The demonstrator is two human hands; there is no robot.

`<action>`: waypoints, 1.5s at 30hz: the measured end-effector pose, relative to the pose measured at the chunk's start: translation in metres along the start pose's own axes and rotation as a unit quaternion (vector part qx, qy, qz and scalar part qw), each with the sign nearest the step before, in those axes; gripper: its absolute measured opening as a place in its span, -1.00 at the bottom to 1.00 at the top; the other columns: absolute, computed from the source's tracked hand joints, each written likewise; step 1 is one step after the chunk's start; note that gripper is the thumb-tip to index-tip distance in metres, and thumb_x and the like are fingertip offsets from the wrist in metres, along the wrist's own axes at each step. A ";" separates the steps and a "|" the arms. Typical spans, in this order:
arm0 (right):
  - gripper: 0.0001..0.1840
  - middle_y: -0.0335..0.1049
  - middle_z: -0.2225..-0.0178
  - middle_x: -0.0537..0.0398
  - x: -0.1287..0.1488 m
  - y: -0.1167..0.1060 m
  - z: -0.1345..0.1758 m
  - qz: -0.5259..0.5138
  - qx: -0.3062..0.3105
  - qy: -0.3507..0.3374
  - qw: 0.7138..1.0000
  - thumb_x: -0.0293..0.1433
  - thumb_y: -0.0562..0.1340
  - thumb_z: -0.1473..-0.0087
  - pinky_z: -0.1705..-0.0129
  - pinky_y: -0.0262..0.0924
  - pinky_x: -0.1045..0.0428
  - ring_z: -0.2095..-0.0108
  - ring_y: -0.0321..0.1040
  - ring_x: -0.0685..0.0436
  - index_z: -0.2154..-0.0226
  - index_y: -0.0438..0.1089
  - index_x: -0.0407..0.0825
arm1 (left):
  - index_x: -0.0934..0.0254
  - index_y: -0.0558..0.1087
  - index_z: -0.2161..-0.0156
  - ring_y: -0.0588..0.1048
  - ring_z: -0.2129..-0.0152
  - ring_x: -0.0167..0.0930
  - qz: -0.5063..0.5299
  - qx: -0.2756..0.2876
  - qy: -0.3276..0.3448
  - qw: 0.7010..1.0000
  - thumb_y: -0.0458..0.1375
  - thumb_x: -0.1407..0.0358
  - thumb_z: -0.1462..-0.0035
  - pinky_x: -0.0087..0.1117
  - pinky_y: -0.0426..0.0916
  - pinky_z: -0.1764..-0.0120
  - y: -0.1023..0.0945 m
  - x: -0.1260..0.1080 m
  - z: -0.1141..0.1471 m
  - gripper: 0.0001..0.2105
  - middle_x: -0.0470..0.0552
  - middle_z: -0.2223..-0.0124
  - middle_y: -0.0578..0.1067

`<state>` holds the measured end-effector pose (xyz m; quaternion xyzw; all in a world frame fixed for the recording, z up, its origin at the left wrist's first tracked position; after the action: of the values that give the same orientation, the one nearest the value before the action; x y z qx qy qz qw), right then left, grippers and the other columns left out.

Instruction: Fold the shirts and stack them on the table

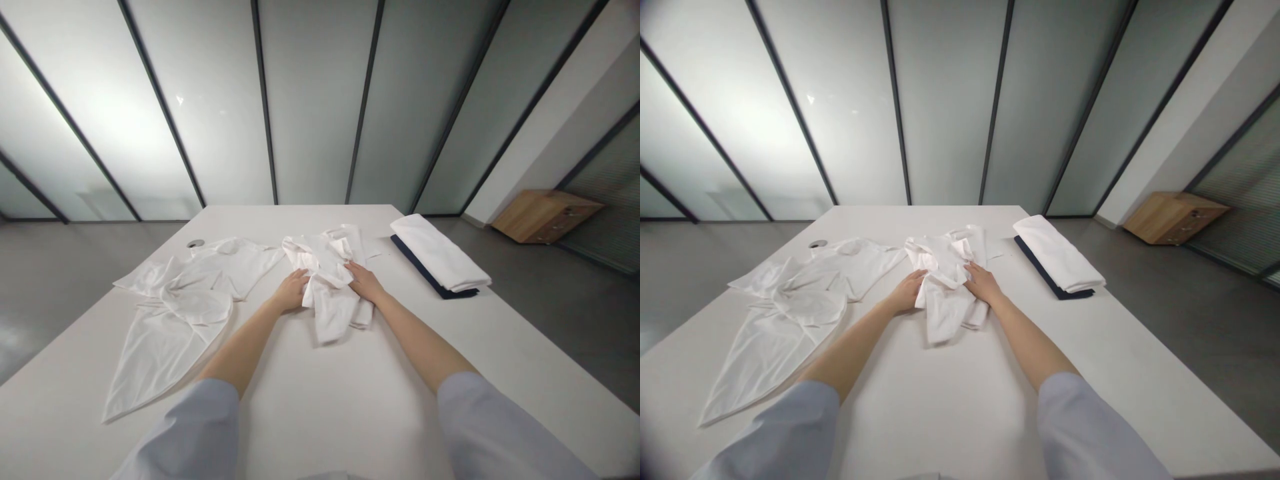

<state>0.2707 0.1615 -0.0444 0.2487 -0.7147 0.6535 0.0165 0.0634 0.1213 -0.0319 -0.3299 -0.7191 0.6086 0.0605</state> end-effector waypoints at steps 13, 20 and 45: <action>-0.63 0.36 0.00 -0.10 -0.004 -0.019 0.013 -0.016 -0.096 0.045 0.994 -0.25 0.06 -0.20 -0.07 0.12 -0.08 -0.02 0.29 -0.20 0.02 0.36 -0.04 | 0.29 0.44 0.08 0.47 0.08 -0.28 0.090 -0.182 -0.248 0.947 -0.02 0.25 -0.17 -0.29 0.33 0.04 -0.039 0.074 0.018 -0.71 0.15 0.05 0.52; -0.61 0.34 0.00 -0.12 -0.023 -0.025 0.014 -0.091 -0.178 0.052 0.978 -0.28 0.10 -0.12 -0.10 0.11 -0.08 -0.04 0.26 -0.18 0.01 0.30 -0.06 | 0.25 0.41 0.02 0.43 0.04 -0.26 0.099 -0.158 -0.090 0.978 0.06 0.01 -0.13 -0.26 0.30 -0.02 -0.039 0.033 0.011 -0.57 0.10 0.03 0.49; -0.78 0.50 0.30 0.02 -0.012 -0.009 0.009 -0.063 -0.059 0.129 0.988 -0.44 0.09 -0.07 0.15 0.14 0.02 0.22 0.40 -0.16 0.24 0.40 -0.01 | 0.27 0.50 0.26 0.51 0.19 -0.22 0.026 -0.066 -0.133 0.989 0.02 0.31 -0.10 -0.28 0.34 0.12 -0.023 0.021 0.001 -0.79 0.14 0.19 0.57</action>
<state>0.2874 0.1570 -0.0411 0.2054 -0.7267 0.6346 0.1642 0.0372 0.1309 -0.0179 -0.2678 -0.7504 0.5998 -0.0737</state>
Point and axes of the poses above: each hand's wrist, its own z-axis away from the middle knuckle, its own y-axis out of the palm, x = y × z, the point moved 8 cm from there along -z, towards the middle knuckle
